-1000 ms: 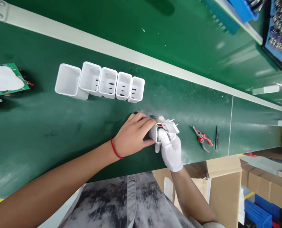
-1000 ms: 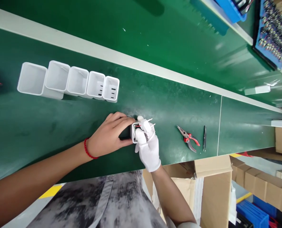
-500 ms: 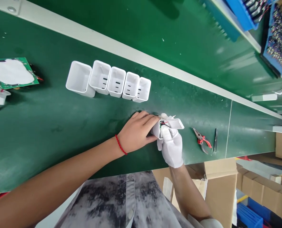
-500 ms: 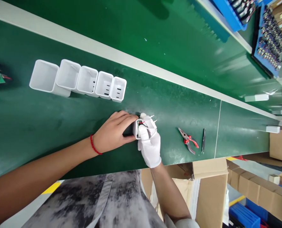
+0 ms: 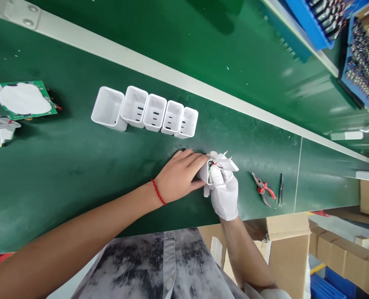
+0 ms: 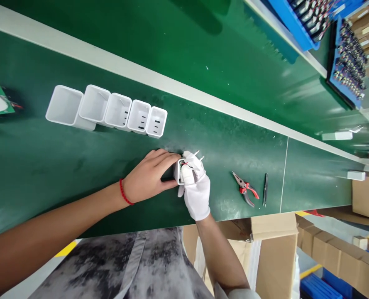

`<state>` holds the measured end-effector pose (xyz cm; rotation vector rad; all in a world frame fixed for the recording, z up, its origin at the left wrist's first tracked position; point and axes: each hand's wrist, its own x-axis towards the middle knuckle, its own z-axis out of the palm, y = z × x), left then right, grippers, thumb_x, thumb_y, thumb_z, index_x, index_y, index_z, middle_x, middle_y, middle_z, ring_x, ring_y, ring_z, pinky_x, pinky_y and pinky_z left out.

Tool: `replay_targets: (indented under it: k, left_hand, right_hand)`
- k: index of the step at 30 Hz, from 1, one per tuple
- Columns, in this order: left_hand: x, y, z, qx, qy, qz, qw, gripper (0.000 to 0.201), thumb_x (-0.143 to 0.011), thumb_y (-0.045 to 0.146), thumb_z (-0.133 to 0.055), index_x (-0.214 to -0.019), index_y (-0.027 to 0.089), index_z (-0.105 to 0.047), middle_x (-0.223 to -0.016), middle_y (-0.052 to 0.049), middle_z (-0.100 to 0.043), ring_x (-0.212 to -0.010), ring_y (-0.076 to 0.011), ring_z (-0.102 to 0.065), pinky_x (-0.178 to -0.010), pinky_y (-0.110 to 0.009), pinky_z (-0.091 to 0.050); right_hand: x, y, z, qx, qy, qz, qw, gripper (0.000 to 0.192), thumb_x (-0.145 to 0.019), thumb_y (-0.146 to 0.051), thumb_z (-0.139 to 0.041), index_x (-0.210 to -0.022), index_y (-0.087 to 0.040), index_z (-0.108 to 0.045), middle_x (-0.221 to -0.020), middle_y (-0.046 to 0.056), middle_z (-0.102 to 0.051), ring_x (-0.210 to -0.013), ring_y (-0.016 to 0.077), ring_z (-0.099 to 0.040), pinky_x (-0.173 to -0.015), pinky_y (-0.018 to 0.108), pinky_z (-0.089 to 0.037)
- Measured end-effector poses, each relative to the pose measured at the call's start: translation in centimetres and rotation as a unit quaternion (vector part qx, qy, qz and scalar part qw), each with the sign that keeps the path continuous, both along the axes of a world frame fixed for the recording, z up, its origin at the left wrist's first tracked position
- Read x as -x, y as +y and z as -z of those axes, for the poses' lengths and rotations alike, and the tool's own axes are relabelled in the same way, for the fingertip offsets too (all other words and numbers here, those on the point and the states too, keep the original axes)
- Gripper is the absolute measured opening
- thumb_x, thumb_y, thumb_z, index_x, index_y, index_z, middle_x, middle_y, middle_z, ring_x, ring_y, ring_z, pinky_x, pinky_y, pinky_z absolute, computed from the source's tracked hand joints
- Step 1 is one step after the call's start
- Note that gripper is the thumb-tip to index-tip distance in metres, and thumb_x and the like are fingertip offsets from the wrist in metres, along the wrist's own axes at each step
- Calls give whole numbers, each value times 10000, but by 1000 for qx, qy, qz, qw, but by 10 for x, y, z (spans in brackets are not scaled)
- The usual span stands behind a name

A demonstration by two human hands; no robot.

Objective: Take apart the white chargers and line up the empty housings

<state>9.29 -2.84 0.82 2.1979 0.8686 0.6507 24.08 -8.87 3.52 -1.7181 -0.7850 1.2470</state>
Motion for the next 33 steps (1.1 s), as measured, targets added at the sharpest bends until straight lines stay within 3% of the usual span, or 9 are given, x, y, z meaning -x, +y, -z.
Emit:
replay_targets:
  k: [4,7,9,11,14,18,22,26,33]
  left_hand:
    - [0,0,0,4,-3,-4,1000,412,-848,290,-694,-1189,143,-515,-1167,-102,-660,-1017,-276,-579,-841,-392,-436]
    - [0,0,1,3,-2,-8,1000,393,-860,294,-669,-1185,134,-516,-1167,-109,-656,-1015,-279,-577,-847,-403,-441]
    - [-1,-1,1,-9,6,-6,1000,380,-875,315,-640,-1180,122,-521,-1161,-128,-648,-1001,-288,-573,-839,-417,-449]
    - [-2,-4,0,-26,19,-7,999,355,-885,310,-613,-1170,112,-535,-1142,-146,-641,-1000,-301,-564,-842,-434,-457]
    - [-1,-8,-8,-46,12,-23,999,378,-893,310,-601,-1210,115,-532,-1133,-154,-625,-1062,-318,-548,-883,-454,-462]
    - [4,-12,-32,-71,-74,-32,994,686,-838,473,-693,-1358,120,-417,-1222,-169,-581,-1166,-339,-512,-960,-495,-456]
    - [8,-13,-55,-84,-112,-31,990,552,-900,400,-638,-1348,157,-425,-1253,-152,-570,-1162,-306,-533,-978,-481,-479]
    - [11,-11,-62,-90,-117,-47,988,470,-919,358,-611,-1312,147,-464,-1229,-142,-582,-1134,-297,-552,-977,-481,-494]
    - [15,-4,-53,-67,-118,-47,990,479,-928,371,-601,-1327,147,-461,-1251,-134,-578,-1148,-280,-541,-1010,-465,-480]
  right_hand:
    - [-8,1,0,1,18,-20,1000,481,-851,-457,-655,-1276,-249,-571,-680,-50,-609,-399,80,-451,-400,250,-406]
    - [-18,-4,-4,-40,-23,-56,997,456,-897,-469,-575,-1293,-243,-563,-1086,53,-684,-787,178,-664,-699,341,-562]
    - [-19,-8,-5,-80,-117,-97,985,521,-865,-476,-614,-1322,-238,-541,-1324,89,-590,-1110,244,-614,-948,423,-512]
    - [-15,-11,-3,-102,-231,-124,960,614,-777,-465,-716,-1312,-217,-549,-1326,119,-582,-1183,282,-572,-1036,475,-448]
    - [-7,-9,1,-105,-287,-75,949,518,-783,-448,-708,-1227,-201,-607,-1177,120,-653,-1080,278,-614,-987,477,-480]
    - [-6,1,-12,-97,-41,59,993,409,-905,-481,-524,-1171,-194,-644,-1058,85,-695,-883,205,-657,-743,347,-566]
    - [-6,10,-38,-74,117,38,990,297,-893,-408,-546,-1070,-227,-702,-726,24,-656,-573,141,-557,-466,239,-488]
    - [-2,16,-47,-81,193,27,978,221,-872,-354,-577,-1026,-272,-712,-689,2,-627,-607,145,-562,-490,225,-513]
    - [5,23,-43,-84,240,42,966,225,-864,-386,-609,-1000,-249,-725,-754,10,-681,-597,126,-580,-492,219,-517]
